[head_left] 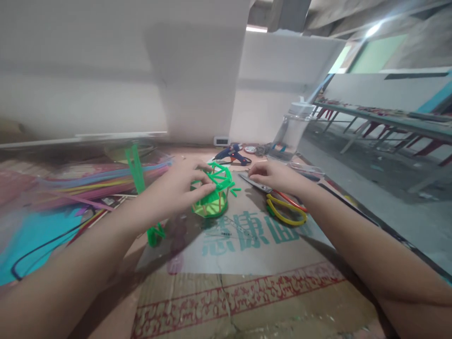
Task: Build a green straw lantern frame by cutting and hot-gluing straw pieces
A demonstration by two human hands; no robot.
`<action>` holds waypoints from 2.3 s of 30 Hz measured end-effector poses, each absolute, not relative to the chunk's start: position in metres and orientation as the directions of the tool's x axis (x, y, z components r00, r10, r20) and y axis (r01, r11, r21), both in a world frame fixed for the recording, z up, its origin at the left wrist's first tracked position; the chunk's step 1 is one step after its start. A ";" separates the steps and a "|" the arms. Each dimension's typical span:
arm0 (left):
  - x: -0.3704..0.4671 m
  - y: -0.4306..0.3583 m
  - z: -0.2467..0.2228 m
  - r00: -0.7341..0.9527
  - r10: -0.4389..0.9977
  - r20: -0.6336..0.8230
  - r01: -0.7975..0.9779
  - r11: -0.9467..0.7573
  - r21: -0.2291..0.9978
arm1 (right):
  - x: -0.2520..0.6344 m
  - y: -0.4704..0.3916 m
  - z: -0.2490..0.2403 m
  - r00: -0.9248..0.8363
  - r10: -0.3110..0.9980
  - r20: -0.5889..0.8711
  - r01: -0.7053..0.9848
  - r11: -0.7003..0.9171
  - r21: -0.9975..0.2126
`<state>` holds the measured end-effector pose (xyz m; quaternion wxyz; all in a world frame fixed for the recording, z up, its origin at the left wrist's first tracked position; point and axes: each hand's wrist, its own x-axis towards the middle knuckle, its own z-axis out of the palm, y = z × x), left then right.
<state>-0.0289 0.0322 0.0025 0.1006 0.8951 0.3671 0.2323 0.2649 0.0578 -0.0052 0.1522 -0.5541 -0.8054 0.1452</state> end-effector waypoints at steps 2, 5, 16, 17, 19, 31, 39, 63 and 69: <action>-0.031 0.033 0.004 0.633 0.693 0.345 0.604 -0.721 0.340 | 0.267 0.064 -0.013 -0.362 0.930 0.065 0.859 0.360 -0.364; -0.033 0.034 0.006 0.625 0.697 0.351 0.607 -0.717 0.343 | 0.271 0.065 -0.013 -0.364 0.930 0.056 0.867 0.361 -0.343; -0.031 0.034 0.002 0.654 0.685 0.322 0.590 -0.728 0.350 | 0.295 0.090 -0.009 -0.148 0.988 0.043 0.884 0.151 -0.443; -0.032 0.034 0.002 0.653 0.685 0.322 0.588 -0.727 0.354 | 0.293 0.099 -0.013 -0.139 0.990 0.035 0.882 0.140 -0.449; -0.034 0.035 0.003 0.649 0.693 0.315 0.594 -0.720 0.360 | 0.287 0.119 -0.020 -0.134 0.990 0.038 0.881 0.136 -0.453; -0.034 0.032 0.005 0.642 0.702 0.307 0.597 -0.710 0.374 | 0.244 0.183 -0.051 -0.076 0.996 0.051 0.816 0.092 -0.570; -0.034 0.031 0.006 0.639 0.700 0.319 0.601 -0.713 0.360 | 0.257 0.159 -0.030 0.018 0.988 0.154 0.710 0.096 -0.698; -0.067 0.050 -0.001 0.713 0.690 0.127 0.616 -0.702 0.358 | 0.278 0.030 -0.014 -0.223 0.932 0.287 0.348 0.351 -0.869; -0.049 0.049 -0.008 0.758 0.620 0.203 0.582 -0.783 0.217 | 0.277 0.030 -0.013 -0.242 0.929 0.278 0.328 0.349 -0.878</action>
